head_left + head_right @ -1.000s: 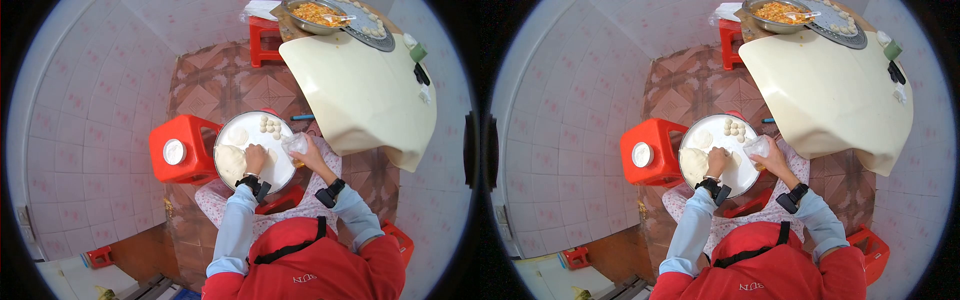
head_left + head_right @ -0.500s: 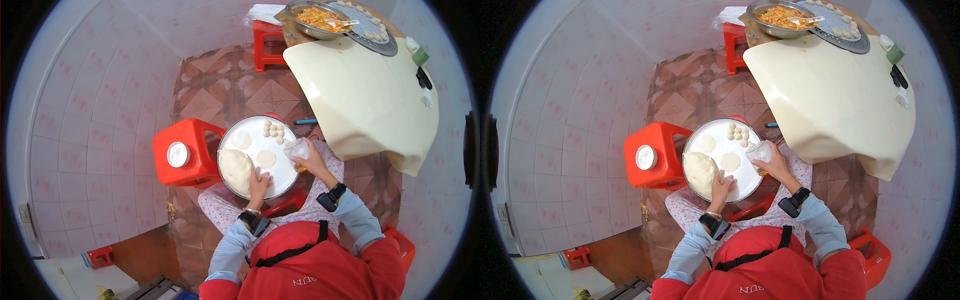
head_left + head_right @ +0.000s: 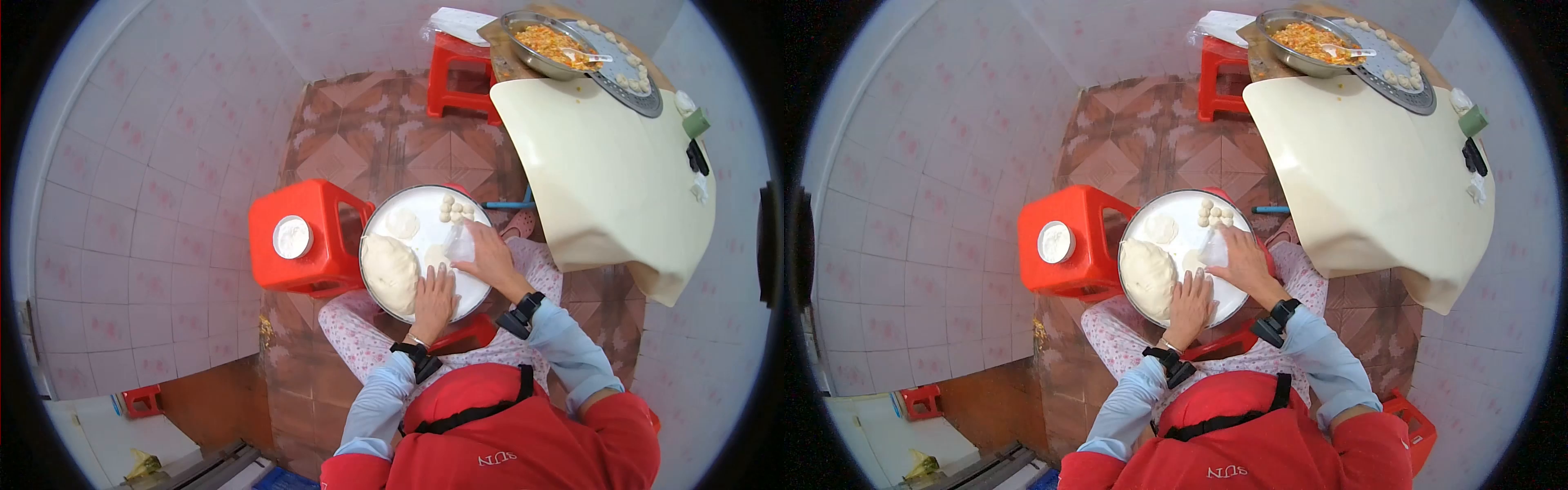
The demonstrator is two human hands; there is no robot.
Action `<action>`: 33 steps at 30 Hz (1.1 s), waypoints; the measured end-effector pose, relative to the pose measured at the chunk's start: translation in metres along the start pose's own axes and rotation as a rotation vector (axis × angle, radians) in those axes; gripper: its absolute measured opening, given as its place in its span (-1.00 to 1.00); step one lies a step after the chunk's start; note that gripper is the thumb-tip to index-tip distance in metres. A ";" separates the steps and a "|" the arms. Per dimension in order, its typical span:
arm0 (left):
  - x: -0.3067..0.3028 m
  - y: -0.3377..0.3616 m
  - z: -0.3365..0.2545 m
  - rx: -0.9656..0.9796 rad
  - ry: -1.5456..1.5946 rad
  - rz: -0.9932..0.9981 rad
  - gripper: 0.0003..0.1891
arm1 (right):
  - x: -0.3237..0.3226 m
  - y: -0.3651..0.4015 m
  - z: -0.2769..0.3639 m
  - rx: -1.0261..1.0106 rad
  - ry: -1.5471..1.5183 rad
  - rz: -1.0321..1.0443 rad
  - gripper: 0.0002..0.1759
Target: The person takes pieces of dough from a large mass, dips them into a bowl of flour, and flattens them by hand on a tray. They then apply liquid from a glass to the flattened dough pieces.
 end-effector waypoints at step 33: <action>-0.021 -0.076 0.051 -0.211 0.244 -0.075 -0.81 | -0.019 0.039 -0.038 0.412 -0.341 0.040 0.12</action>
Point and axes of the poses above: each hand's wrist, its own y-axis away from the middle knuckle, its own x-axis out of the palm, z = x × y, the point moved 6 cm from there along -y, towards the middle knuckle, and after that the axes turned 1 degree about -z, right-handed, at the moved point
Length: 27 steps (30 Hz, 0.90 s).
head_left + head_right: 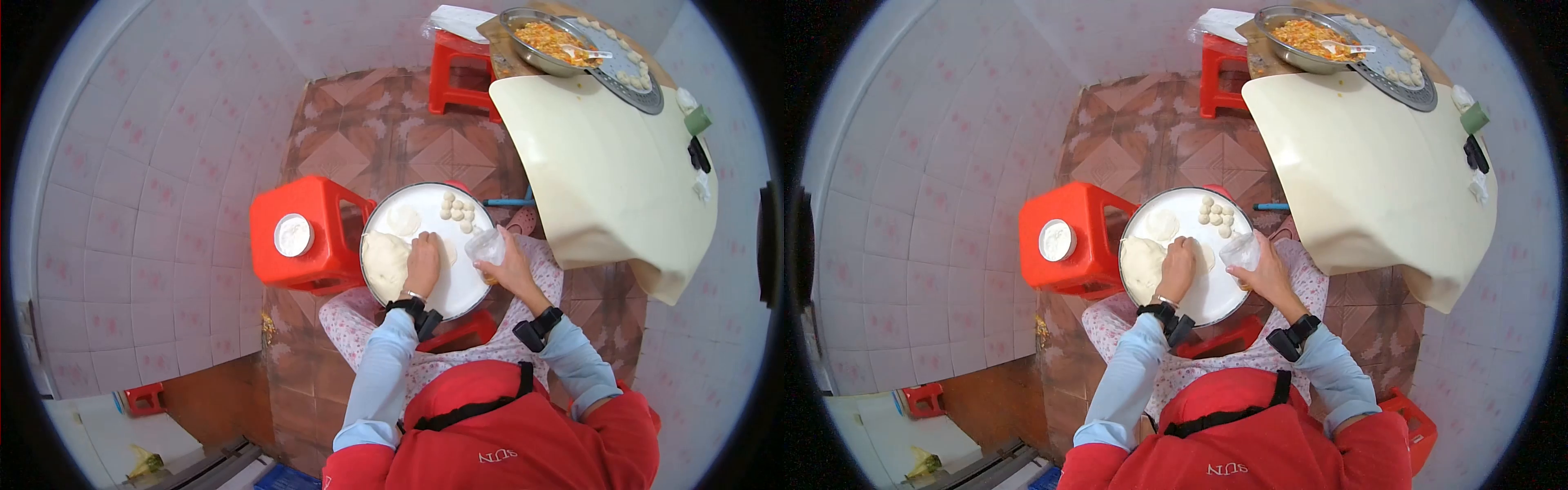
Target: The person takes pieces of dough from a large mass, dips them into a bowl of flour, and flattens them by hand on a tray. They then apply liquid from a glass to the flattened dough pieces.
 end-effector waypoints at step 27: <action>0.050 0.111 0.041 -0.603 0.960 -0.043 -0.70 | -0.006 0.004 0.000 -0.089 0.010 -0.014 0.10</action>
Point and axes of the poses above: each hand's wrist, its own y-axis away from the middle knuckle, its own x-axis out of the palm, z = x × y, the point moved 6 cm from there along -y, towards the middle knuckle, and after that the axes turned 1 degree about -z, right-handed, at the moved point
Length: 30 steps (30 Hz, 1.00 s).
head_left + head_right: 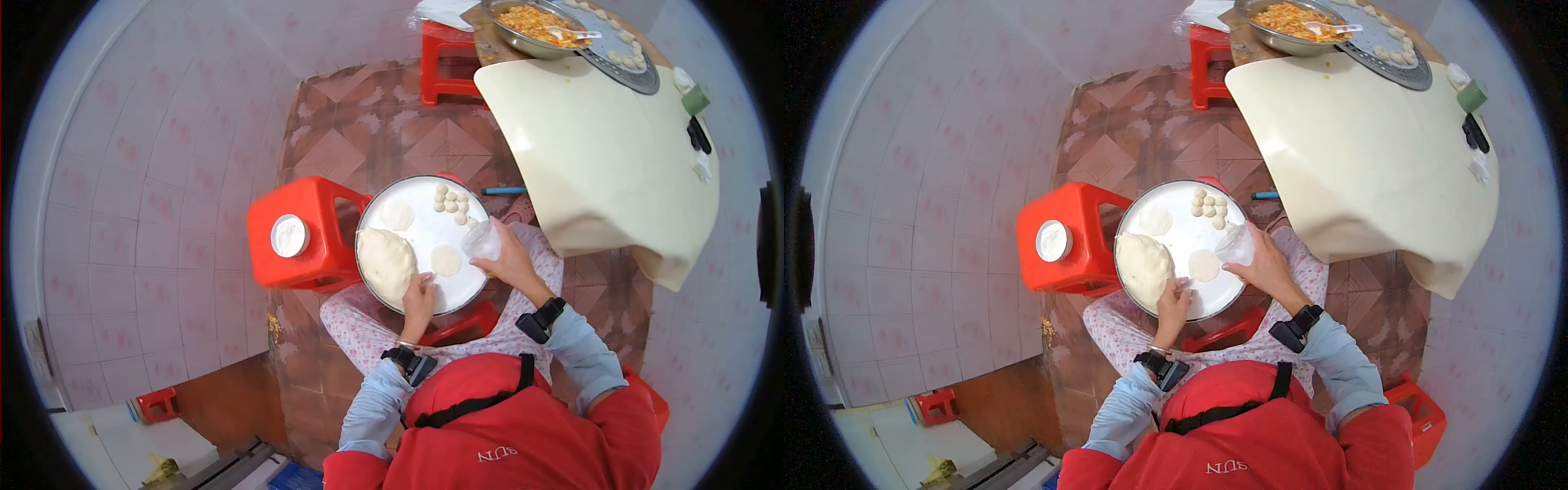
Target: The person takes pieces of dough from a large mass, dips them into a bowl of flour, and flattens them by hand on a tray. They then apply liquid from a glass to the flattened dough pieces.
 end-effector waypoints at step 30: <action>0.024 -0.004 -0.078 0.609 -0.789 0.019 -0.69 | 0.005 -0.031 0.024 -0.130 0.059 0.008 -0.04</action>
Point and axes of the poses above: each hand's wrist, its own y-axis away from the middle knuckle, its own x-axis out of the palm, z = x × y, the point moved 6 cm from there along -y, towards the middle knuckle, and after that the axes turned 1 degree about -z, right-handed, at the moved point
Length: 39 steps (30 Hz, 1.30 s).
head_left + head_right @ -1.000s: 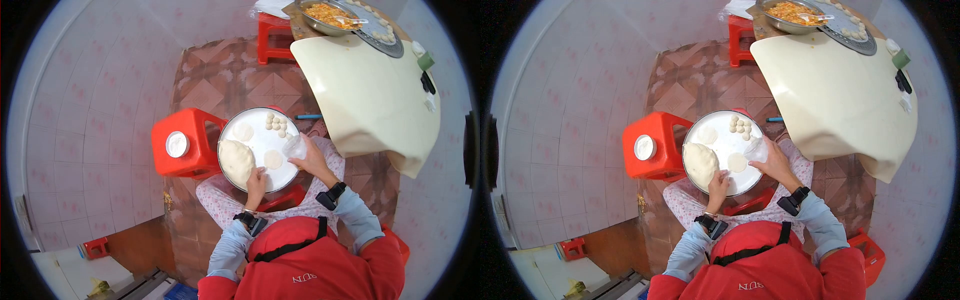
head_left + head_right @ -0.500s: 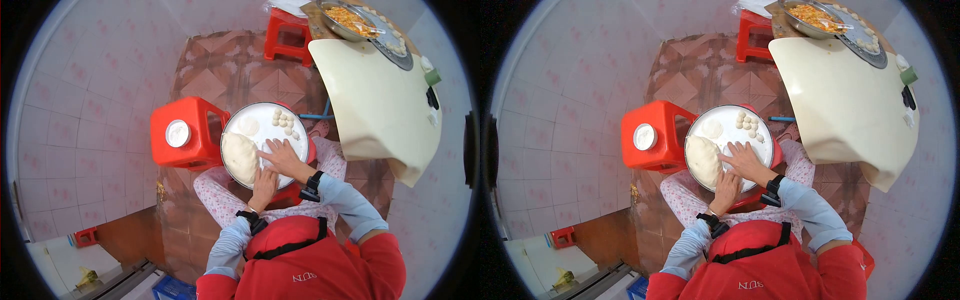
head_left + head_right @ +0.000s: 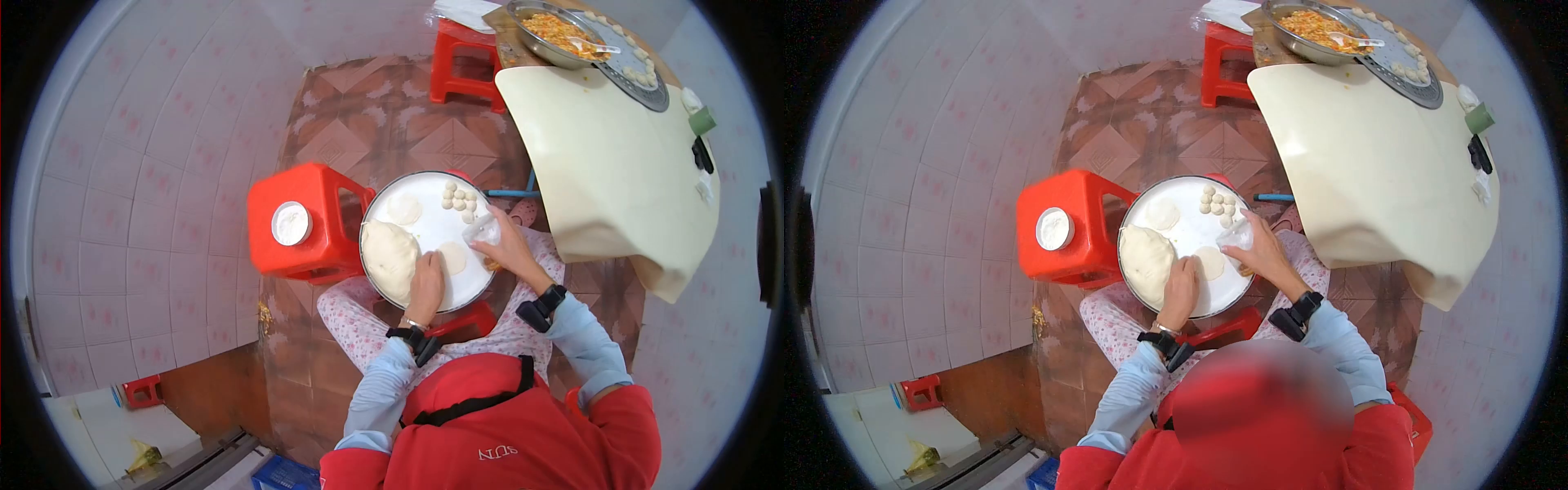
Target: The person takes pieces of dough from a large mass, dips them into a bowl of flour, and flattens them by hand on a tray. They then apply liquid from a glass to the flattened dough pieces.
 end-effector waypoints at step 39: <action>-0.040 -0.138 0.122 -0.223 -0.012 -0.074 -0.80 | -0.004 0.051 -0.026 0.186 -0.186 0.012 0.01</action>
Point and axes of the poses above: each hand's wrist, its own y-axis away from the middle knuckle, its own x-axis out of the palm, z = x × y, the point moved 6 cm from there along -y, towards the middle knuckle, and after that the axes turned 1 degree about -z, right-handed, at the moved point
